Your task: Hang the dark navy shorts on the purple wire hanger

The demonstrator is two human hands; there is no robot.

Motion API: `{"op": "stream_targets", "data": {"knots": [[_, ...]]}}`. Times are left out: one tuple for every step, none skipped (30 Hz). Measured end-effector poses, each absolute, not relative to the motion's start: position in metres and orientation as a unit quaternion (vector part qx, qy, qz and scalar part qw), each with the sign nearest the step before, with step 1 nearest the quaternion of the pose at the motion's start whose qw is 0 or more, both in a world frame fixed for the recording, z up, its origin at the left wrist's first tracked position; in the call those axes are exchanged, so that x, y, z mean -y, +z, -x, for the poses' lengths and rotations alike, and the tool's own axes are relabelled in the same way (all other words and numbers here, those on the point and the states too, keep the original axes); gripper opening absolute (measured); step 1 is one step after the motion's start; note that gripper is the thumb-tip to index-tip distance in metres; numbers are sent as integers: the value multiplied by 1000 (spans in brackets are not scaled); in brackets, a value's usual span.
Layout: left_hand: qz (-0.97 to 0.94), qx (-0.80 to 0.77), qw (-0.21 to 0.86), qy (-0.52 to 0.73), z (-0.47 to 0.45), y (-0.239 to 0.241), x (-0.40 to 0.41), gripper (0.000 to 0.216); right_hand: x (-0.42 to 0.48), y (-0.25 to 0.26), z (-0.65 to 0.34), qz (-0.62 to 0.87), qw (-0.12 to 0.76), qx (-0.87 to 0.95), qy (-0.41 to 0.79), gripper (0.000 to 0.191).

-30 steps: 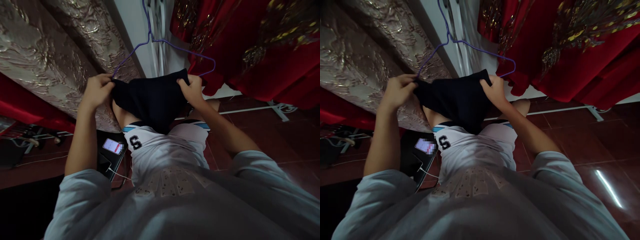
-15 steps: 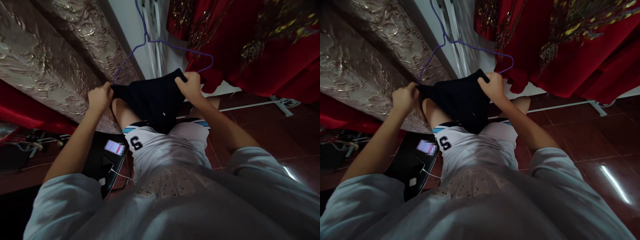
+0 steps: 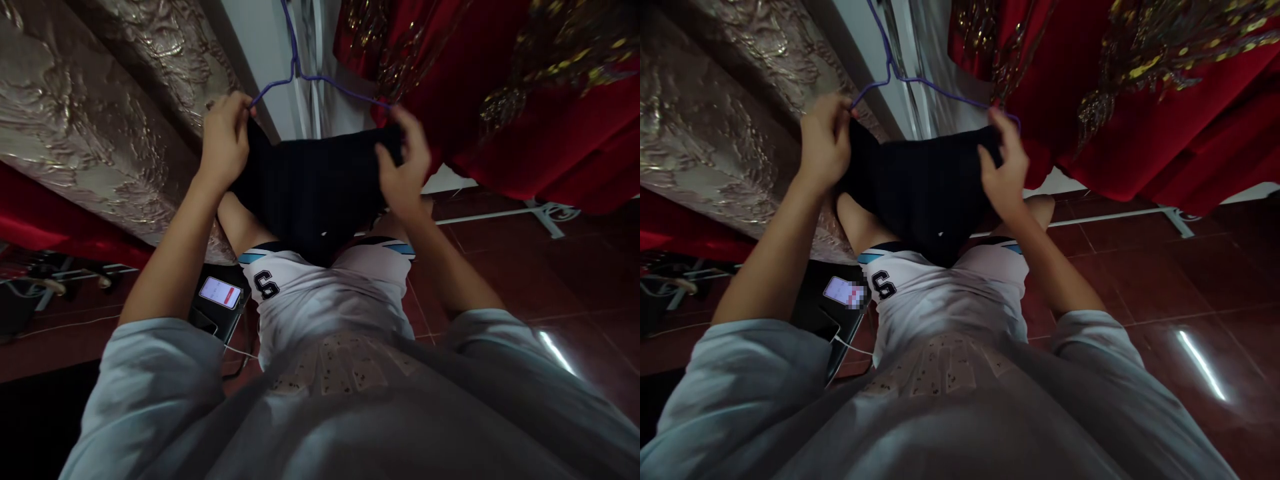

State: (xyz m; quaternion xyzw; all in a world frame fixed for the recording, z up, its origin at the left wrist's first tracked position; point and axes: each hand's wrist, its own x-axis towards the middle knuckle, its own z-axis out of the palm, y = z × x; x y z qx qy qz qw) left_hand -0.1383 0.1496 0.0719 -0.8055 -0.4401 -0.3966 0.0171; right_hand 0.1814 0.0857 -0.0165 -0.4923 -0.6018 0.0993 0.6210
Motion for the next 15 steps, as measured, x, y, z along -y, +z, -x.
{"op": "stream_targets", "data": {"knots": [[809,438,4,-393,139,71,-147,15,-88,-11,-198,495,636,587,79,23],[809,437,-9,-393,139,71,-145,12,-90,-5,-216,491,647,579,74,28],[807,438,-19,-395,140,71,-144,12,-92,1,-233,489,644,582,84,28],[803,442,-22,-399,140,72,-143,14,-94,9,-249,495,626,592,110,22],[798,447,-19,-403,141,72,-142,16,-95,17,-263,503,593,610,151,11],[793,453,-8,-407,141,73,-143,18,-95,26,-275,505,552,631,204,6],[790,457,9,-409,141,74,-144,20,-93,36,-283,501,512,647,262,14],[789,458,26,-409,141,75,-146,21,-92,45,-287,489,483,655,313,22],[790,455,39,-409,140,75,-149,21,-91,54,-287,477,471,653,352,29],[790,453,46,-411,139,74,-152,23,-91,62,-282,473,475,643,371,34],[788,453,44,-415,137,72,-156,26,-93,67,-272,478,485,632,369,38],[785,451,37,-424,134,71,-159,28,-96,71,-258,497,491,627,344,42],[781,447,26,-436,130,69,-163,30,-101,72,-242,523,486,631,306,48],[775,441,15,-453,126,67,-165,31,-106,72,-224,552,466,640,264,53],[770,435,5,-467,121,65,-167,30,-112,70,-208,576,441,650,226,55]]}}
